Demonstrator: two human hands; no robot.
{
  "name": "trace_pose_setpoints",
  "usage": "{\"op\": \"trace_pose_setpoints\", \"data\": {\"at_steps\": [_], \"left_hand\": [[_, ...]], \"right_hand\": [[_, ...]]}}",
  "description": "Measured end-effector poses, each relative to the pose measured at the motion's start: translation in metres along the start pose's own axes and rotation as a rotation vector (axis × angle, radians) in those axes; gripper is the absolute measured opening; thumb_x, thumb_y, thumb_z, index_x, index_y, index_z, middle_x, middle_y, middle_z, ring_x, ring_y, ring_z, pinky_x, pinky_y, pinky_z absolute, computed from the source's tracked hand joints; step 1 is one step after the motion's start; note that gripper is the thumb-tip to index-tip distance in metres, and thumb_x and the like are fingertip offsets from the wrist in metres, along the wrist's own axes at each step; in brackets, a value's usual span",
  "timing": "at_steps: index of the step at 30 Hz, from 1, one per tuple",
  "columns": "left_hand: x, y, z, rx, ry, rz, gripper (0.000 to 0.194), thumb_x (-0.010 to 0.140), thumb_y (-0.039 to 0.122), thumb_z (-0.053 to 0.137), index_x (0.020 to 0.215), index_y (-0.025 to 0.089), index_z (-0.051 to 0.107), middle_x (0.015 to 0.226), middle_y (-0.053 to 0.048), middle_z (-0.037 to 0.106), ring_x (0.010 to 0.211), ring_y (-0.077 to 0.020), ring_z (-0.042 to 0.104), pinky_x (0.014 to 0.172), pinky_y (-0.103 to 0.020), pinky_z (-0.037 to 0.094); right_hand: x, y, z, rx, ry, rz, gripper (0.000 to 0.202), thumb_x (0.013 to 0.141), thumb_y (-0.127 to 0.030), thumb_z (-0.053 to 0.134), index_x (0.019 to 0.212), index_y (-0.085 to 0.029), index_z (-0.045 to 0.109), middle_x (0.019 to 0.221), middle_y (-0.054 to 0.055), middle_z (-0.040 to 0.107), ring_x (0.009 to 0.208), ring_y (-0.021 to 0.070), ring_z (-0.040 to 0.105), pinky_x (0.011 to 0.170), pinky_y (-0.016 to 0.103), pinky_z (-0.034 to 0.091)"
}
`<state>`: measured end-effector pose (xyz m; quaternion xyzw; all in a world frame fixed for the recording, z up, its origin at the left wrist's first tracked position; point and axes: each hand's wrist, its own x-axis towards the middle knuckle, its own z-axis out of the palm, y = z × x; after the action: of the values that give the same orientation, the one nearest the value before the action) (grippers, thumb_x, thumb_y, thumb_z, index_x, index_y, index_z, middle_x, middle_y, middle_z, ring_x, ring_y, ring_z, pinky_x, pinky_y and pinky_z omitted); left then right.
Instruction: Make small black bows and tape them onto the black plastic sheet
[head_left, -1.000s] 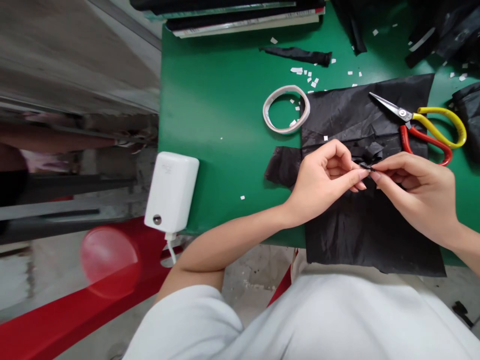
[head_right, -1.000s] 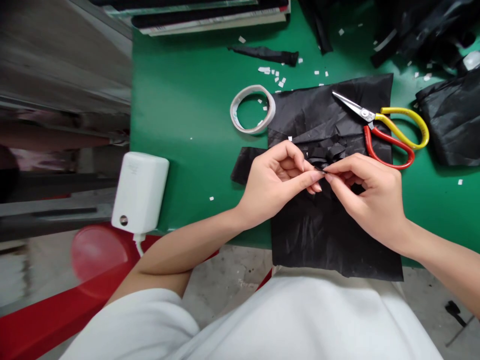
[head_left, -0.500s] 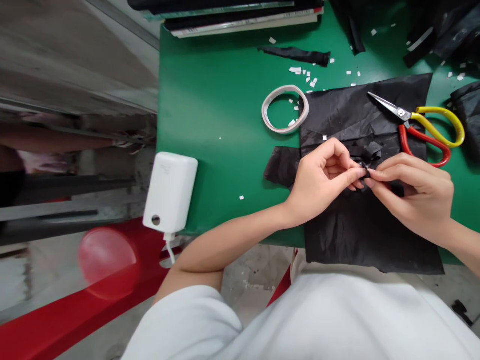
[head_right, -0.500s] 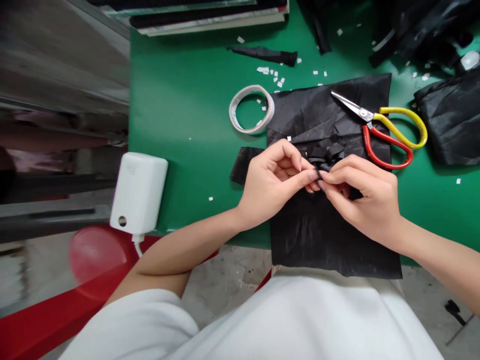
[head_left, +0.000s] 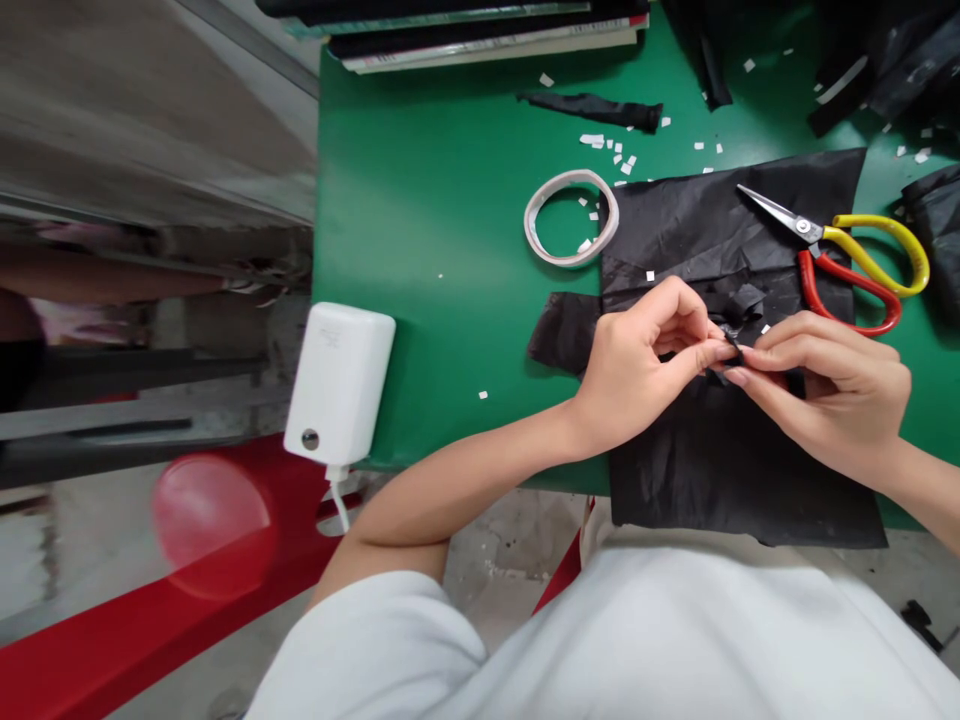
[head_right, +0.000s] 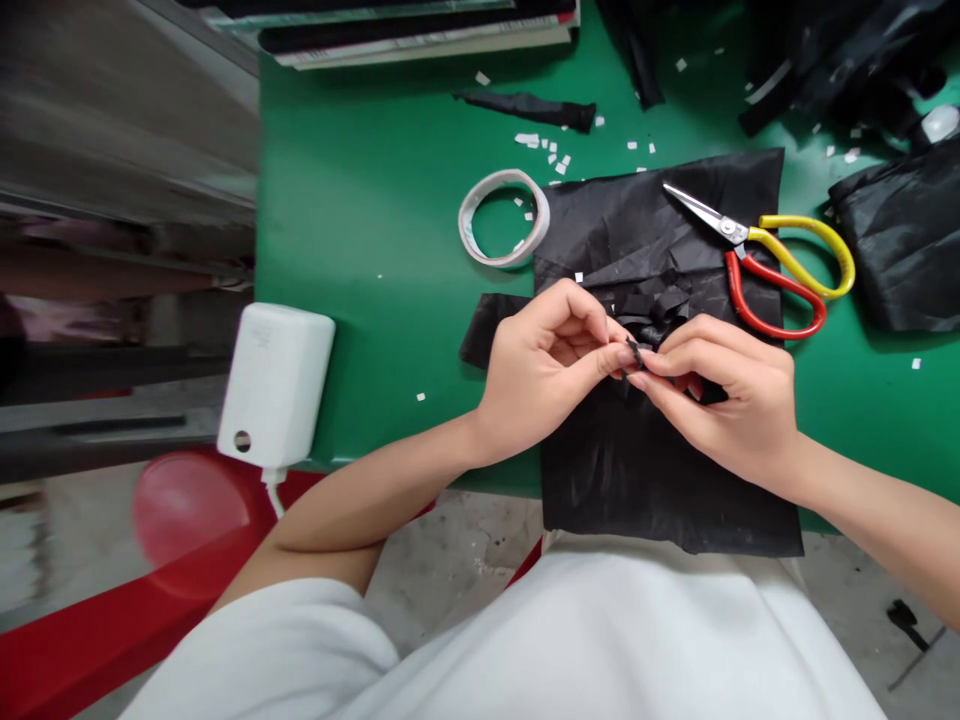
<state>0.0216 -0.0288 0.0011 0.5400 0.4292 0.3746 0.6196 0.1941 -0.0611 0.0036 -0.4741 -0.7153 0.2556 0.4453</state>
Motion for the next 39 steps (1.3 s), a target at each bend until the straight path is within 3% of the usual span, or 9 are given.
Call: {"op": "trace_pose_setpoints", "data": {"at_steps": [14, 22, 31, 39], "left_hand": [[-0.003, -0.002, -0.002, 0.182, 0.009, 0.128, 0.031, 0.076, 0.038, 0.077, 0.073, 0.017, 0.054, 0.070, 0.002, 0.067, 0.063, -0.0105, 0.066, 0.062, -0.022, 0.055], [-0.003, 0.001, -0.004, 0.256, -0.058, 0.223, 0.027, 0.082, 0.042, 0.070, 0.093, 0.017, 0.065, 0.088, -0.002, 0.072, 0.061, -0.0080, 0.065, 0.065, -0.020, 0.055], [0.000, 0.005, -0.005, 0.391, -0.112, 0.263, 0.016, 0.086, 0.026, 0.065, 0.075, 0.015, 0.059, 0.066, 0.002, 0.060, 0.057, -0.0071, 0.055, 0.057, -0.019, 0.046], [0.000, 0.007, -0.008, 0.215, -0.260, 0.102, 0.023, 0.088, 0.034, 0.064, 0.078, 0.016, 0.054, 0.066, 0.003, 0.054, 0.057, -0.0066, 0.053, 0.055, -0.019, 0.043]], "right_hand": [[-0.003, 0.001, 0.001, 0.000, 0.040, -0.076, 0.019, 0.077, -0.010, 0.070, 0.070, -0.023, 0.060, 0.066, -0.001, 0.064, 0.054, 0.0103, 0.056, 0.047, 0.026, 0.046], [0.001, -0.002, -0.002, 0.189, -0.022, 0.137, 0.017, 0.079, -0.016, 0.070, 0.067, -0.023, 0.059, 0.063, -0.001, 0.061, 0.056, 0.0123, 0.056, 0.048, 0.027, 0.046], [0.002, -0.002, -0.005, 0.282, -0.100, 0.381, 0.011, 0.082, -0.015, 0.067, 0.073, -0.021, 0.063, 0.070, -0.001, 0.061, 0.063, 0.0101, 0.058, 0.053, 0.021, 0.048], [0.005, -0.001, -0.009, 0.360, -0.198, 0.482, 0.014, 0.086, -0.024, 0.064, 0.073, -0.020, 0.060, 0.065, -0.002, 0.056, 0.055, 0.0078, 0.052, 0.046, 0.018, 0.042]]}}
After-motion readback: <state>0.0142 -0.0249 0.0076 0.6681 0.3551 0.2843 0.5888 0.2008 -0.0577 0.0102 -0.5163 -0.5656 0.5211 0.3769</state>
